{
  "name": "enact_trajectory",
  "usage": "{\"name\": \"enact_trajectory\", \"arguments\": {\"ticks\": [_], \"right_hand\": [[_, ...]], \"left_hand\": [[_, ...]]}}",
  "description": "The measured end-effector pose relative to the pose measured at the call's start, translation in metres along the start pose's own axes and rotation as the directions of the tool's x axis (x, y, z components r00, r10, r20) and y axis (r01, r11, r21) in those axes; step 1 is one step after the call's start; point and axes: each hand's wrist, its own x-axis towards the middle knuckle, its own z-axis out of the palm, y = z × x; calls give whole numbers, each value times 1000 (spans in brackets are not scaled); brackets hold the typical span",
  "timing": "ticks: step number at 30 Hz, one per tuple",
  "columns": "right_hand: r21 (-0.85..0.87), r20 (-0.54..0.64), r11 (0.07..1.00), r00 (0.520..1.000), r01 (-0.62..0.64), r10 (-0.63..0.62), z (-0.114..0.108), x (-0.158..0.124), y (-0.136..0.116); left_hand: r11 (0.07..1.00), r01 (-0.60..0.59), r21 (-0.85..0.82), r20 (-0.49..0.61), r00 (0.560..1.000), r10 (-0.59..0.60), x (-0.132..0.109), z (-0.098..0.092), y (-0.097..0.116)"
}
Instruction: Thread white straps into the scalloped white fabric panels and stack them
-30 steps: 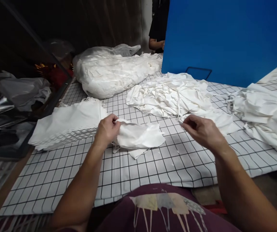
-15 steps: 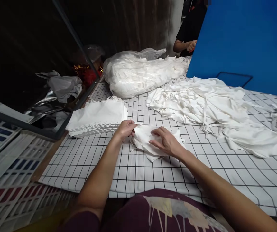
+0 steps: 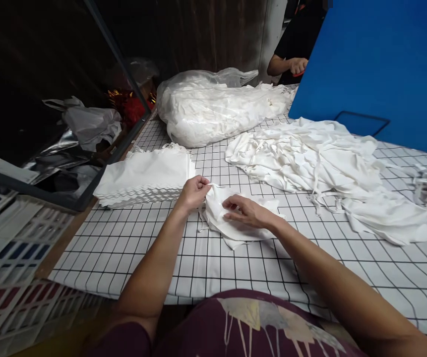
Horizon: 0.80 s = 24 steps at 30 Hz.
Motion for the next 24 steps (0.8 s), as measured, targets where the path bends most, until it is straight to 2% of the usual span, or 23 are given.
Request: {"name": "enact_trajectory", "arguments": {"ticks": [4, 6, 8, 9, 11, 13, 14, 16, 18, 20, 21, 23, 24], "right_hand": [[-10, -12, 1000, 1000, -29, 29, 6, 1, 5], [15, -23, 998, 998, -60, 60, 4, 0, 4], [51, -38, 996, 997, -70, 72, 1, -1, 0], [75, -56, 996, 996, -58, 62, -2, -1, -4], [155, -122, 988, 992, 3, 16, -6, 0, -14], [254, -210, 964, 977, 82, -28, -12, 1, -26], [294, -251, 949, 967, 115, -39, -15, 1, -32], [344, -286, 927, 957, 147, -45, -24, -3, -43], [337, -226, 933, 973, 123, -47, -36, -13, -53], [280, -59, 957, 996, 78, -64, -51, -28, -58], [245, 35, 968, 997, 60, -71, -59, -36, -59], [217, 170, 976, 983, 32, -70, -75, -56, -56], [230, 190, 973, 980, 13, -58, -83, -67, -52]], "left_hand": [[999, 39, 6, -4, 999, -39, -1, -4, 4], [996, -29, 86, -55, 998, 34, -7, -7, 9], [973, -147, 179, -69, 985, 161, -16, -7, 18], [959, -195, 206, -14, 979, 202, -20, -6, 24], [950, -245, 192, 210, 956, 204, -28, -1, 37], [962, -237, 136, 427, 890, 159, -31, 6, 50], [969, -221, 111, 486, 862, 141, -32, 8, 56], [981, -180, 79, 534, 838, 111, -31, 12, 68], [986, -145, 81, 579, 812, 72, -30, 11, 80], [989, -124, 79, 617, 785, 50, -32, 6, 92], [991, -116, 65, 609, 791, 53, -32, 0, 98], [992, -129, 0, 514, 850, 111, -33, -16, 106], [986, -158, -45, 433, 887, 162, -33, -27, 108]]}}
